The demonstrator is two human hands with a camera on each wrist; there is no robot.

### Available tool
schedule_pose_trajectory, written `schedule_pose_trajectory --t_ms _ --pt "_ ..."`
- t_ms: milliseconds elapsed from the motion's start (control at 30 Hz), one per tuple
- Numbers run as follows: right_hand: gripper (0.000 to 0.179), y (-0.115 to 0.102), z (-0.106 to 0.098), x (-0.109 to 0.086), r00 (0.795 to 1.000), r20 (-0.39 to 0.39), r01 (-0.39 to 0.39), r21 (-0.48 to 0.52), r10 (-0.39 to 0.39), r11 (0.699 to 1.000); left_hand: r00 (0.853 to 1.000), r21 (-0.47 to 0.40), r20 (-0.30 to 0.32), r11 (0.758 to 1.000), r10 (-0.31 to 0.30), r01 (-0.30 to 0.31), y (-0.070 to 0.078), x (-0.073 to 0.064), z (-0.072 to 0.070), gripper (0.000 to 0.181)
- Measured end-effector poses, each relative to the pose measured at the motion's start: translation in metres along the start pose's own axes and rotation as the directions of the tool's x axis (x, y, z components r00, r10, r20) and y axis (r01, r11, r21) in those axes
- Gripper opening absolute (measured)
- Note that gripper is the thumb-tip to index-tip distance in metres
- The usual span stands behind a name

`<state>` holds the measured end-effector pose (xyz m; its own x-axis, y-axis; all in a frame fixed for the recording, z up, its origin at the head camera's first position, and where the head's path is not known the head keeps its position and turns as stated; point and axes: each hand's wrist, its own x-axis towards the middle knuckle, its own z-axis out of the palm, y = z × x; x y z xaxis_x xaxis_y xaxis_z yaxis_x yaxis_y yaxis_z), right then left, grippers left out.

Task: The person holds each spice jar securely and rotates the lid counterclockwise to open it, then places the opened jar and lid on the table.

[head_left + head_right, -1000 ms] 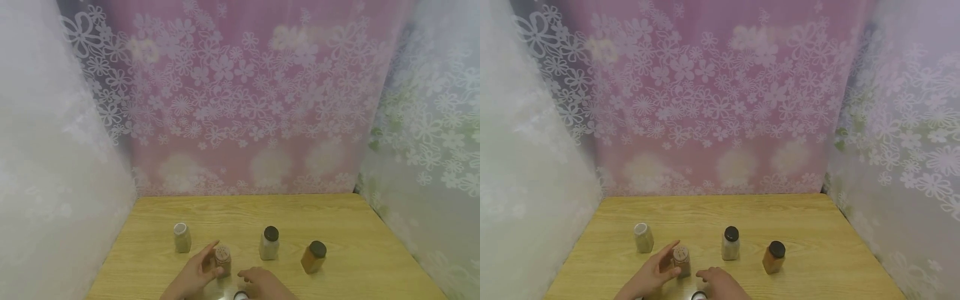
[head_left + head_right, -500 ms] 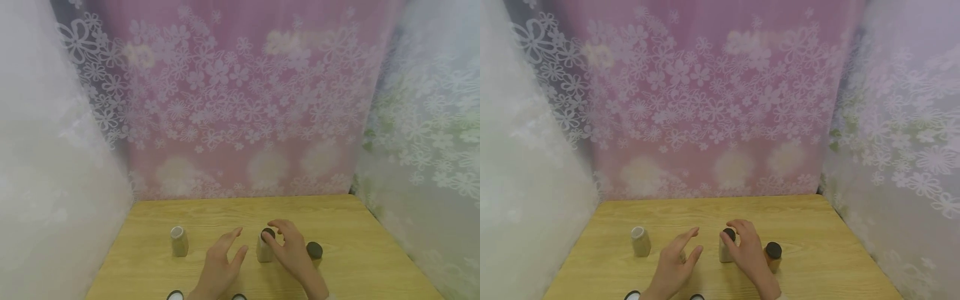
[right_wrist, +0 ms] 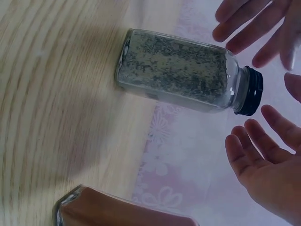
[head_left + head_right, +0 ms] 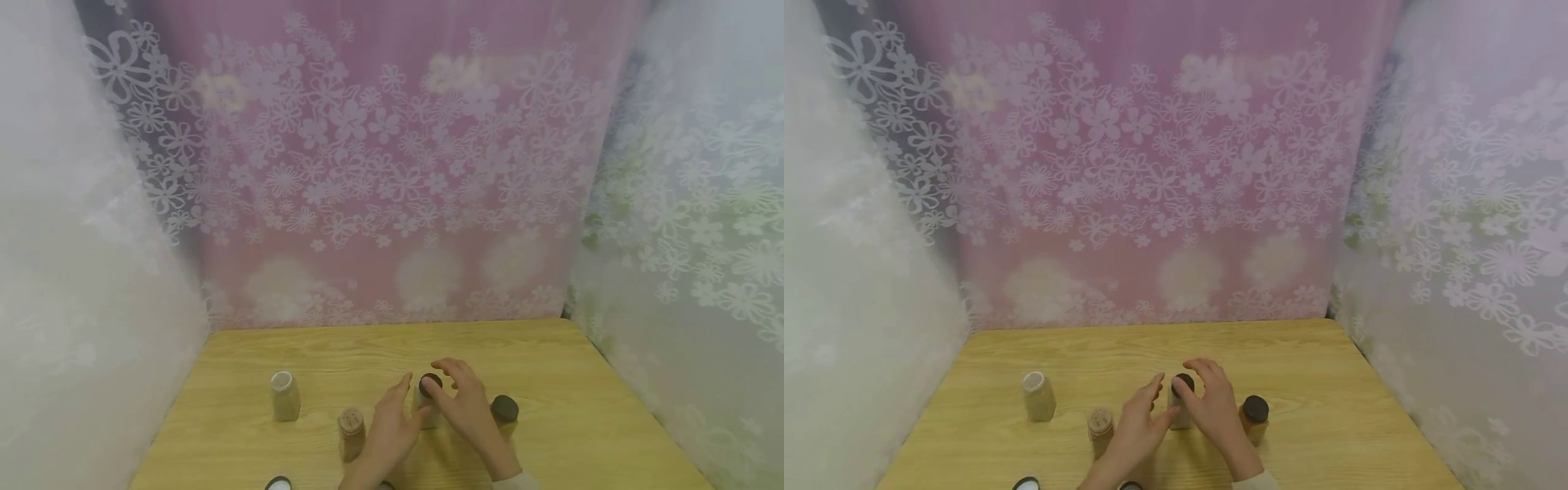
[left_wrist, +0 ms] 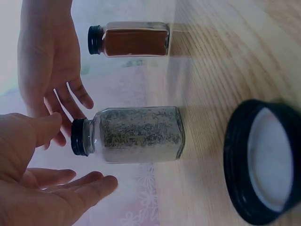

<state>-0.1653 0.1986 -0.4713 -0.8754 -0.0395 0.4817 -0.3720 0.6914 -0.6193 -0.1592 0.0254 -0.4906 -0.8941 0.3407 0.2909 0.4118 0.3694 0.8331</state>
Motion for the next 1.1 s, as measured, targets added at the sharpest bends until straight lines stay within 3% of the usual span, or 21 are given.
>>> schedule_pose_trajectory --t_ms 467,833,1100 --pt "0.035 0.005 0.009 0.0 0.998 0.066 -0.013 0.002 0.013 1.0 0.999 -0.029 0.045 1.0 0.012 -0.011 -0.007 0.012 0.01 0.067" --pt "0.043 0.012 0.011 0.0 1.0 0.028 -0.006 0.009 0.006 1.0 0.999 -0.056 0.046 0.998 -0.028 0.031 -0.017 0.018 0.016 0.052" --pt "0.049 0.014 0.01 -0.001 0.997 0.03 -0.07 0.006 0.07 0.998 0.994 -0.11 0.058 0.989 -0.088 0.094 -0.019 0.018 0.019 0.05"
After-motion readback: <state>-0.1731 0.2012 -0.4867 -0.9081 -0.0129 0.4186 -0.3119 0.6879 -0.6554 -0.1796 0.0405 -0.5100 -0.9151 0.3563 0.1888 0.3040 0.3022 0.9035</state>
